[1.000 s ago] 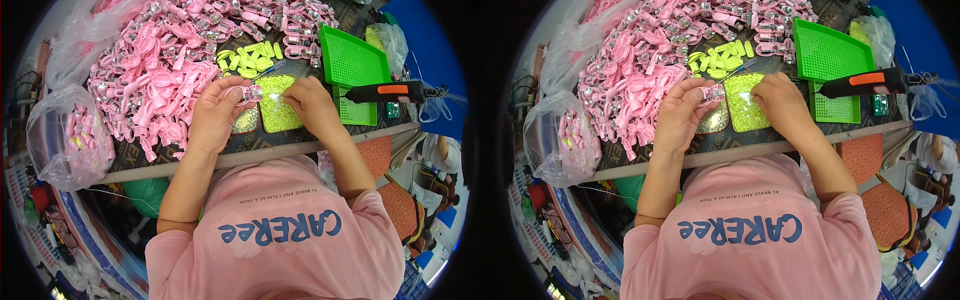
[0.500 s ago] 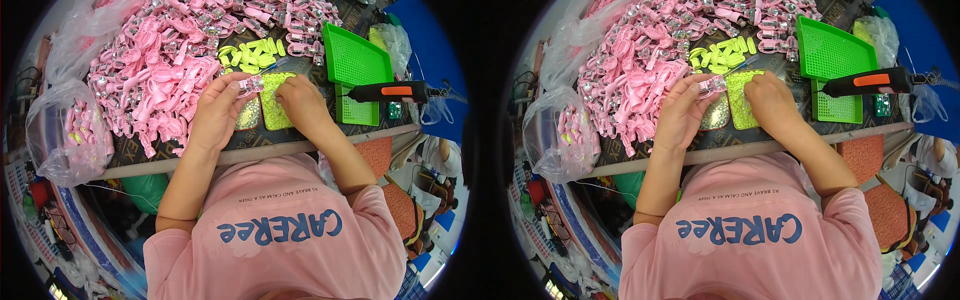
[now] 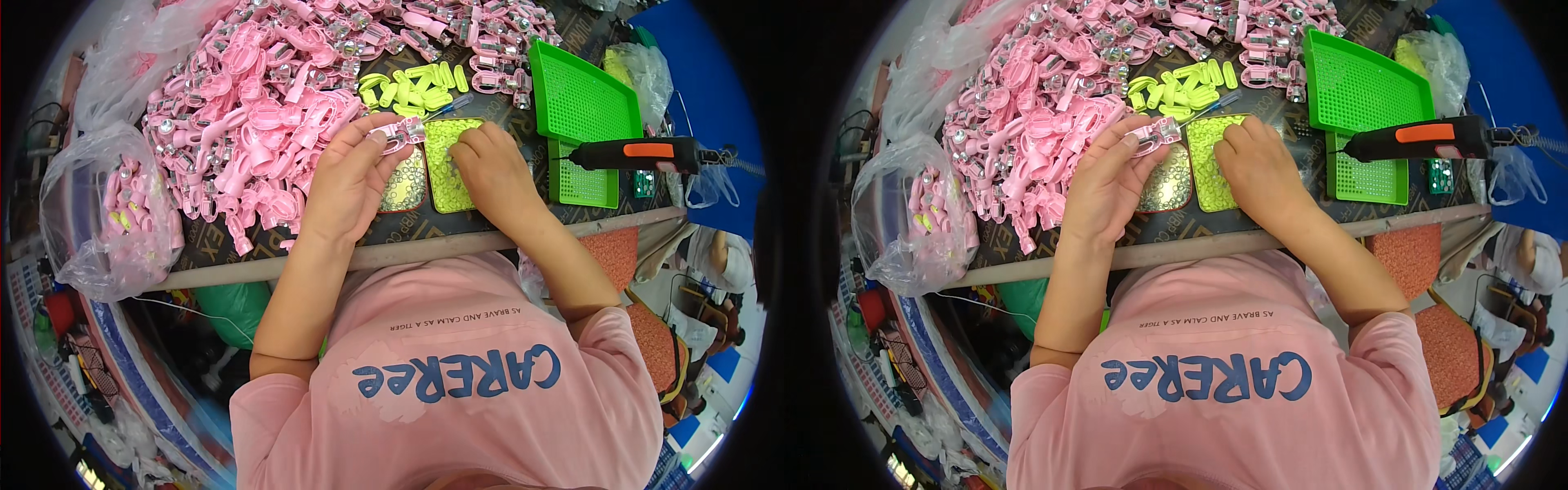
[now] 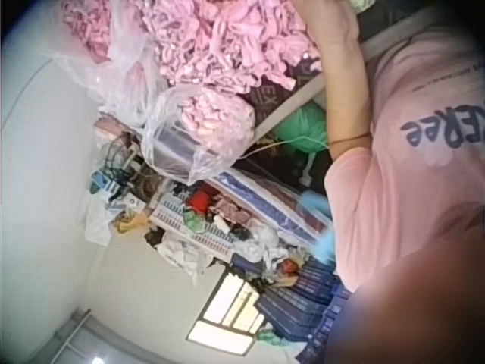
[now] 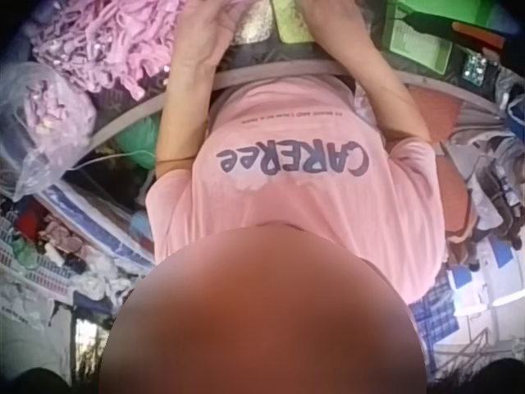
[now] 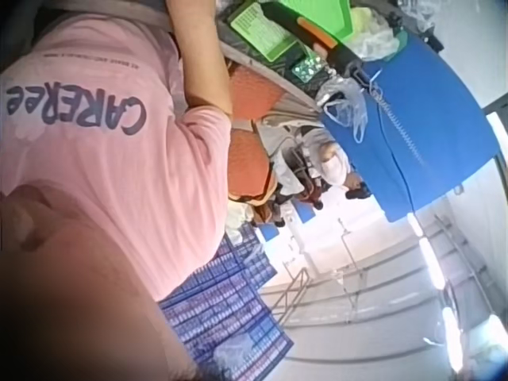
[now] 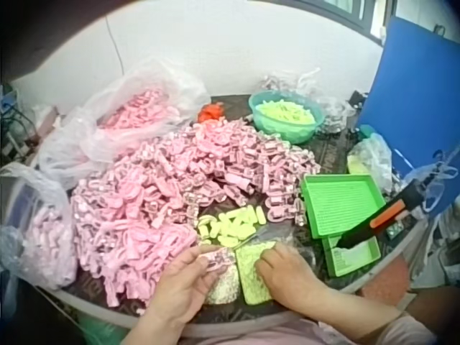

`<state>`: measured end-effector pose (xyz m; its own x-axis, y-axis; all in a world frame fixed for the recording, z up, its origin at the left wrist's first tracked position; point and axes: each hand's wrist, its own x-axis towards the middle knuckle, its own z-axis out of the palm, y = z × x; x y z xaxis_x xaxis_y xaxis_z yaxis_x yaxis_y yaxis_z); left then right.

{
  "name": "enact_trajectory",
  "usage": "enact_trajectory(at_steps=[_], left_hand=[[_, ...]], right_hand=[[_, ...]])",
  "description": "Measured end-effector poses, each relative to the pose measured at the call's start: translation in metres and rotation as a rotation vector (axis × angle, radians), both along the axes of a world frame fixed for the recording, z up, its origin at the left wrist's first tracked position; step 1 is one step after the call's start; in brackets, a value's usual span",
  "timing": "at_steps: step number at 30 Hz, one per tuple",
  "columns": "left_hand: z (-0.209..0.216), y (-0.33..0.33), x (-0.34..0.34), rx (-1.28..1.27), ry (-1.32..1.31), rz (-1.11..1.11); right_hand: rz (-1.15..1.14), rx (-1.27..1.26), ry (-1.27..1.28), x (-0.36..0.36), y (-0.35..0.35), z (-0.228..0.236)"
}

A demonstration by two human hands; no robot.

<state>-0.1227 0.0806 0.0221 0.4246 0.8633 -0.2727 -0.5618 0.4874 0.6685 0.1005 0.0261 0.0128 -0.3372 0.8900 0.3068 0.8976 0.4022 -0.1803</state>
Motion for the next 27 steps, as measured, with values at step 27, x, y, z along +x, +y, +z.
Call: enact_trajectory(at_steps=[27], left_hand=[[0.009, -0.002, 0.001, -0.056, 0.011, -0.119]], right_hand=[[0.237, 0.037, 0.438, -0.017, 0.029, 0.052]])
